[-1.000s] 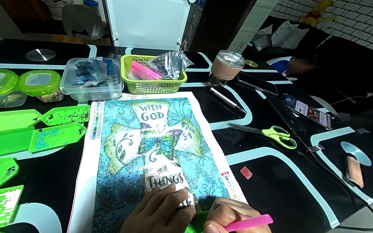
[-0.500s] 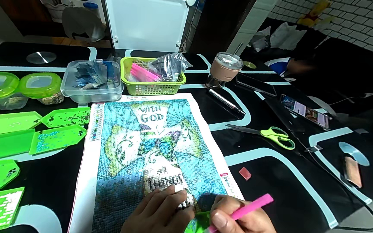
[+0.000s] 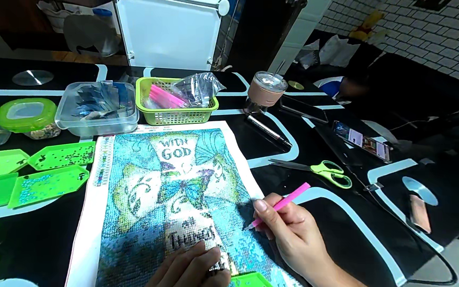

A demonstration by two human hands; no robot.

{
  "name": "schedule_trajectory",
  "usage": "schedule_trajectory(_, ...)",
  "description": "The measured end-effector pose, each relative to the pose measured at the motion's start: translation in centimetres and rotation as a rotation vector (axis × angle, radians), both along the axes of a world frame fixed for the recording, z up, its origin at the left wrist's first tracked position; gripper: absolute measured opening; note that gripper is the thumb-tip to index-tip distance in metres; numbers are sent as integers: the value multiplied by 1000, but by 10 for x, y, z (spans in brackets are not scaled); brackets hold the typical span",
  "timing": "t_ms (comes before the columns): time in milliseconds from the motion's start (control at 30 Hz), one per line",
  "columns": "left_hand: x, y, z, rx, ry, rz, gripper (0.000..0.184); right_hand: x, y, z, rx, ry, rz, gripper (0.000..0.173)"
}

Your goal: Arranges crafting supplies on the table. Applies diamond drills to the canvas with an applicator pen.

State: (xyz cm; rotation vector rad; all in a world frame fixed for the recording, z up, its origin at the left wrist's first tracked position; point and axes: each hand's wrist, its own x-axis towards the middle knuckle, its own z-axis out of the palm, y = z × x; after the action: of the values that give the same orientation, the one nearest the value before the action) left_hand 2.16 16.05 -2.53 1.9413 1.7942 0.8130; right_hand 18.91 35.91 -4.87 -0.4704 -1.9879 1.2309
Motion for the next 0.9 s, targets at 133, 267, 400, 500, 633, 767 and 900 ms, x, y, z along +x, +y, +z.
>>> schedule_trajectory(133,0,0,0,-8,-5,0,44,0,-2,-2,40,-6,7,26)
schedule_trajectory(267,0,0,-1,2,-5,1,44,0,-1,-2,68,-30,16,27)
schedule_trajectory(400,0,-1,-2,9,12,1,44,0,-1,-3,135,-56,3,28)
schedule_trajectory(500,0,-1,-1,4,8,1,44,1,-2,-4,239,-71,-11,28)
schedule_trajectory(633,0,-2,-2,9,4,3,44,3,0,-1,219,-97,21,29)
schedule_trajectory(767,0,-2,-2,22,14,5,43,9,-6,7,-18,-10,52,27)
schedule_trajectory(900,0,-2,-3,29,19,3,43,21,-40,17,-86,-45,186,25)
